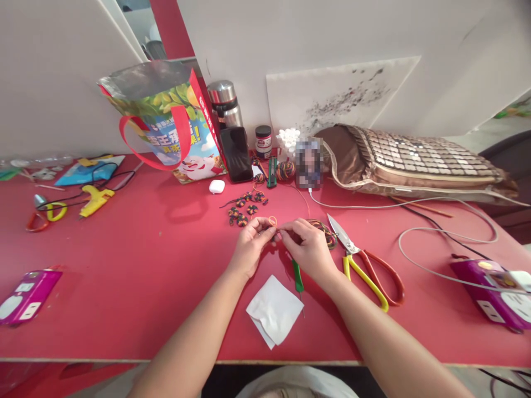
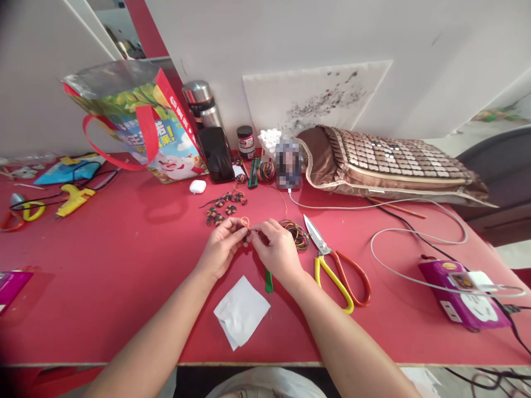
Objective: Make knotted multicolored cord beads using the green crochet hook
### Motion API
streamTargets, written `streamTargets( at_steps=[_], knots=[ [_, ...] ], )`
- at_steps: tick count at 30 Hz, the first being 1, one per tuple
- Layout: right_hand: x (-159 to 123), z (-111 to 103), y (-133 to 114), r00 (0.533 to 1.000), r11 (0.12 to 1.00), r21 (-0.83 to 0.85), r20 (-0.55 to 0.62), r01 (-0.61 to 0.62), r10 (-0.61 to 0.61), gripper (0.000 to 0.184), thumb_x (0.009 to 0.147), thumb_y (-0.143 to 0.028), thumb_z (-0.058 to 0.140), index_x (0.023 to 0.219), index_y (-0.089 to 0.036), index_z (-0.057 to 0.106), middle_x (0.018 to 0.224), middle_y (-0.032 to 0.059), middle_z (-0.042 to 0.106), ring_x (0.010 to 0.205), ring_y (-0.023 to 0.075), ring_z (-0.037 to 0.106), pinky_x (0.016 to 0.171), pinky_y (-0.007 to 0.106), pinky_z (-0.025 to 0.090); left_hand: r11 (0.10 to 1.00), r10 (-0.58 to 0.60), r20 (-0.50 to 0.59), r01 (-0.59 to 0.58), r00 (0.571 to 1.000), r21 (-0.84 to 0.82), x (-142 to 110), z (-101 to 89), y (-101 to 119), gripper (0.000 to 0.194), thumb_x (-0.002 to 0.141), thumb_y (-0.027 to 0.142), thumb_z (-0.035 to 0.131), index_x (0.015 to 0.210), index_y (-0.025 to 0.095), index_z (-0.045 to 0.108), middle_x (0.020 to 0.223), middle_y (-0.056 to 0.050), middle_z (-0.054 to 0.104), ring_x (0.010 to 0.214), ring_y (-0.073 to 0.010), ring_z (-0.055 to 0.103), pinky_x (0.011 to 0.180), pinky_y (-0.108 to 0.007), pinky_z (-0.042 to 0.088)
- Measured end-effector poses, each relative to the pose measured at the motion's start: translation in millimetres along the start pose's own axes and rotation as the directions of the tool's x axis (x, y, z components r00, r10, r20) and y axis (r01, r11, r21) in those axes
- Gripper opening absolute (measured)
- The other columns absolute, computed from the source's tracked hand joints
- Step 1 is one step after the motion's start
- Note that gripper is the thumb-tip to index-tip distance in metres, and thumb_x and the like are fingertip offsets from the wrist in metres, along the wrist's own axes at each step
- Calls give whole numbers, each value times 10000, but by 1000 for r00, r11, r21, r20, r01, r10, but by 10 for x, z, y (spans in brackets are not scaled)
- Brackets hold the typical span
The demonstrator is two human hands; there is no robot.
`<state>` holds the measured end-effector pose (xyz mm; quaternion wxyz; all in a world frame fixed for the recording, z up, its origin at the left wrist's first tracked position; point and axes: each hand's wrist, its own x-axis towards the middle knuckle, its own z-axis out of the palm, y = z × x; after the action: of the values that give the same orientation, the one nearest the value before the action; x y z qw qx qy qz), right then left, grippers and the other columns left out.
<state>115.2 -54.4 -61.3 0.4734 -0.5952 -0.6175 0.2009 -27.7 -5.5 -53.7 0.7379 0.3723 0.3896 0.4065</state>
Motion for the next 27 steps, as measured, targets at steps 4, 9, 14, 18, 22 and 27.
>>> streamTargets(
  at_steps=[4,9,14,18,22,27],
  knots=[
    [2,-5,-2,1000,1000,0,9,-9,9,165,922,-172,586,847,-213,726,736,24,652,679,175,609,652,279,465,1000,-24,51,25,998,-15,1,6,19,344,660,313,886,831,172,623,766,31,588,635,-92,579,567,-219,455],
    [5,-6,8,1000,1000,2,2,-1,1,168,913,-168,580,835,-212,721,718,20,636,661,172,605,637,278,463,998,-20,67,17,998,56,8,-8,14,313,665,306,882,812,176,639,705,30,611,637,-97,583,599,-220,454],
    [-1,-11,-2,1000,1000,2,11,-3,3,166,925,-170,587,825,-203,716,729,20,637,664,167,608,645,277,456,994,6,37,-10,999,106,17,-24,-2,302,675,322,872,784,172,634,690,24,631,620,-95,574,600,-221,437],
    [-4,-16,-14,1000,1000,16,14,20,-20,167,915,-150,585,819,-200,713,739,23,648,671,166,609,649,278,458,991,19,25,-23,999,131,13,-20,3,323,673,354,869,778,168,626,658,24,620,601,-95,550,600,-226,422],
    [-3,-15,-16,1000,1000,6,3,26,-26,163,898,-150,586,800,-208,704,708,13,621,641,159,588,621,271,454,985,9,34,-15,999,174,9,-24,16,331,665,365,863,788,166,630,626,24,613,584,-100,533,591,-230,408],
    [-6,-12,-18,1000,1000,7,8,25,-25,157,893,-156,586,803,-210,703,707,13,620,639,158,587,619,271,455,981,24,38,-31,999,193,9,-35,14,320,687,383,850,792,167,639,631,17,623,596,-107,543,606,-238,414]
  ],
)
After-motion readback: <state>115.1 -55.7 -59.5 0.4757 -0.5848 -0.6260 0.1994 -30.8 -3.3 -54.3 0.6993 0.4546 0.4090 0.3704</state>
